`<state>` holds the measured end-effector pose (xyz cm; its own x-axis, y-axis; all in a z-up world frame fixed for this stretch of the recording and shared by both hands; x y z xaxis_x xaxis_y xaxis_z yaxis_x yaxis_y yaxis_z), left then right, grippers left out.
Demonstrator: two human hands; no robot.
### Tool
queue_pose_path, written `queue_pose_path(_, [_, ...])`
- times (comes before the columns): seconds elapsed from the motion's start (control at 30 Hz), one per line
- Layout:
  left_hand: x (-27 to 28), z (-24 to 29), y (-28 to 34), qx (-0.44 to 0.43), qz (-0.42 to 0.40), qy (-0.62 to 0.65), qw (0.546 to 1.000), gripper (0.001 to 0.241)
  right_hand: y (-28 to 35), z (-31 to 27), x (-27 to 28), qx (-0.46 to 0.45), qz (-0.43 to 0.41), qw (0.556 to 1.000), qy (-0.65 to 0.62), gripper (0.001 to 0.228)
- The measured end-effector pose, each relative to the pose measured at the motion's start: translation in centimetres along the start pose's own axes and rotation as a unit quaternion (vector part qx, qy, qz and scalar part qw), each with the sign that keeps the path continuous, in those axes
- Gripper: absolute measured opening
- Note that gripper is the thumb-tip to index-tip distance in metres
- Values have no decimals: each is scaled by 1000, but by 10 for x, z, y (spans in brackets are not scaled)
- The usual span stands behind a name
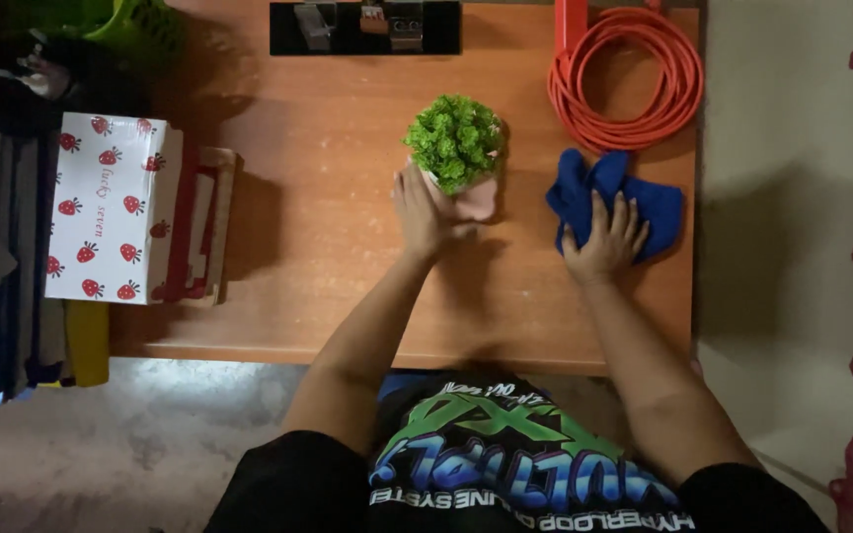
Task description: The person cleans a wooden desk surface using a blue cloth. They move a coiled orange extension cord, a small potted plant, a pink figurine, a green plastic basket, a pen holder, and a tissue box to wipe the areas underneath and around them.
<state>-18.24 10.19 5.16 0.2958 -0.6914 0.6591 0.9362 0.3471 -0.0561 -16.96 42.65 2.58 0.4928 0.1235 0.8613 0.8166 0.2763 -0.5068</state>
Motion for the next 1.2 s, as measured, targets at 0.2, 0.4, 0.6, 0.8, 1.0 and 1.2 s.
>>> queue_pose_path(0.2, [-14, 11, 2, 138, -62, -225, 963, 118, 1, 1, -3, -2, -4, 1000, 11, 79])
queue_pose_path(0.4, [-67, 8, -46, 181, -114, -212, 953, 139, -4, -1, 4, -1, -16, 1000, 3, 79])
queue_pose_path(0.6, [-88, 23, -86, 192, -109, -215, 951, 143, -8, -5, 13, 2, -18, 1000, -2, 76])
queue_pose_path(0.8, [-110, 31, -111, 211, -97, -225, 946, 141, -10, -6, 14, 5, -11, 1000, 1, 74])
queue_pose_path(1.0, [-110, 31, -107, 206, -71, -218, 951, 137, -7, -2, 9, 7, -4, 1000, -12, 79])
queue_pose_path(1.2, [-122, 23, -103, 182, -79, -258, 946, 134, -10, -6, 14, 7, 2, 1000, 7, 75])
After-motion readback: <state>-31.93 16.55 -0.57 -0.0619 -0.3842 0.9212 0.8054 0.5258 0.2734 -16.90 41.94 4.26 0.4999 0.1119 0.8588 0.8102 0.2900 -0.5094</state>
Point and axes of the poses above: each hand's wrist, its own y-axis away from the middle knuckle, its own x-axis out of the back of the hand, z = x × y, the point moved 5 cm from there along -y, towards the middle knuckle, and after that the axes turned 14 degrees about x, right-handed, at the moved point
